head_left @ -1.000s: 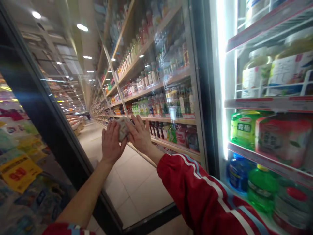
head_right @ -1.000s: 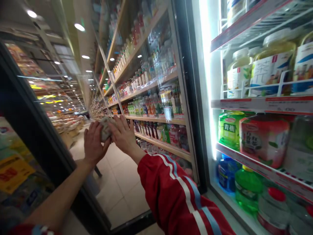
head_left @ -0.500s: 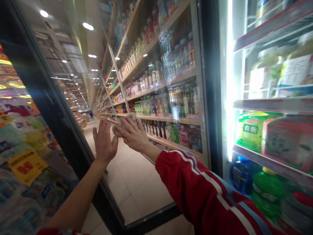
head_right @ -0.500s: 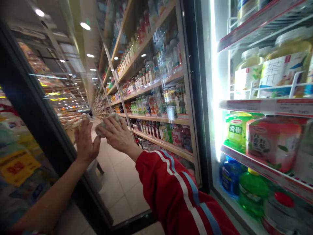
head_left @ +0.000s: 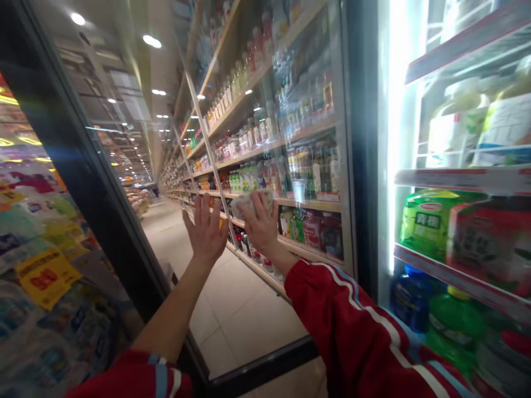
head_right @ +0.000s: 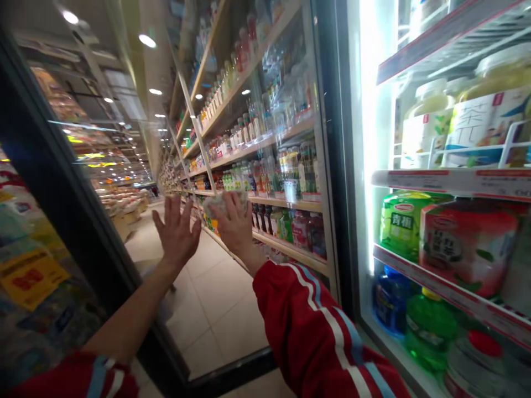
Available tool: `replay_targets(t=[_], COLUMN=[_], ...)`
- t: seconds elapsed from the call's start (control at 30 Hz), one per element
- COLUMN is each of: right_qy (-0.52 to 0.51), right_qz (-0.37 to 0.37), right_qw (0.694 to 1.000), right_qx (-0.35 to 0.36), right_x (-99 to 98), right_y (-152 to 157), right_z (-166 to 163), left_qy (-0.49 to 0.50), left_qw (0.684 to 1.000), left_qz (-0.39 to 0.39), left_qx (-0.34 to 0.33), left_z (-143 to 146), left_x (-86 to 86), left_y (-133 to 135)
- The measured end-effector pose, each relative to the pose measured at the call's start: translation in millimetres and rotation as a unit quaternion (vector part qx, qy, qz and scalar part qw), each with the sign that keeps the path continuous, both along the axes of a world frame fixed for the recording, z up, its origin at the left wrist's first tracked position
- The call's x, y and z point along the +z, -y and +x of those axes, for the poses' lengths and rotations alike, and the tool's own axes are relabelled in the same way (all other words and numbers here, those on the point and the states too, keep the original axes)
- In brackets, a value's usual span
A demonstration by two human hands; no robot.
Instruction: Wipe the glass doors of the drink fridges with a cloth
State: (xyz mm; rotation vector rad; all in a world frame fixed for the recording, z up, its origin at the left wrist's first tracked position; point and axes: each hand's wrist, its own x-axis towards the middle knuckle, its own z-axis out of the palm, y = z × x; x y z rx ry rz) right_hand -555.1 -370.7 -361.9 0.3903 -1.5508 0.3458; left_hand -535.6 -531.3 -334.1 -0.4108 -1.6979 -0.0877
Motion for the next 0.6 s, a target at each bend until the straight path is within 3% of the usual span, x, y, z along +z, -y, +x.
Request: replay_targets(t=[0.13, 0.27, 0.37, 0.5, 0.6], right_qy=[-0.002, 0.034, 0.048, 0.048, 0.039], right_qz=[0.016, -0.094, -0.138, -0.035, 0.033], right_qw=[1.0, 0.995, 0.989, 0.998, 0.999], right_qx=[-0.005, -0.028, -0.024, 0.012, 0.002], right_x=[-8.8, -6.1, -9.8, -25.8, -31.1], right_y=[-12.5, -47.5, -48.7, -21.2, -19.0], right_z=[-5.4, -14.0, -10.7, 0.2, -0.2], left_qy=[0.008, 0.019, 0.026, 0.027, 0.02], left_qw=[1.0, 1.0, 0.999, 0.999, 1.0], left_qz=[-0.019, -0.01, 0.011, 0.02, 0.015], left_qx=[-0.003, -0.007, -0.016, -0.026, -0.016], left_z=[-3.2, -4.4, -4.0, -3.3, -3.5], left_x=[-3.4, -4.9, -6.2, -8.1, -8.8], left_y=[-15.1, -16.2, -19.0, -22.8, -22.1])
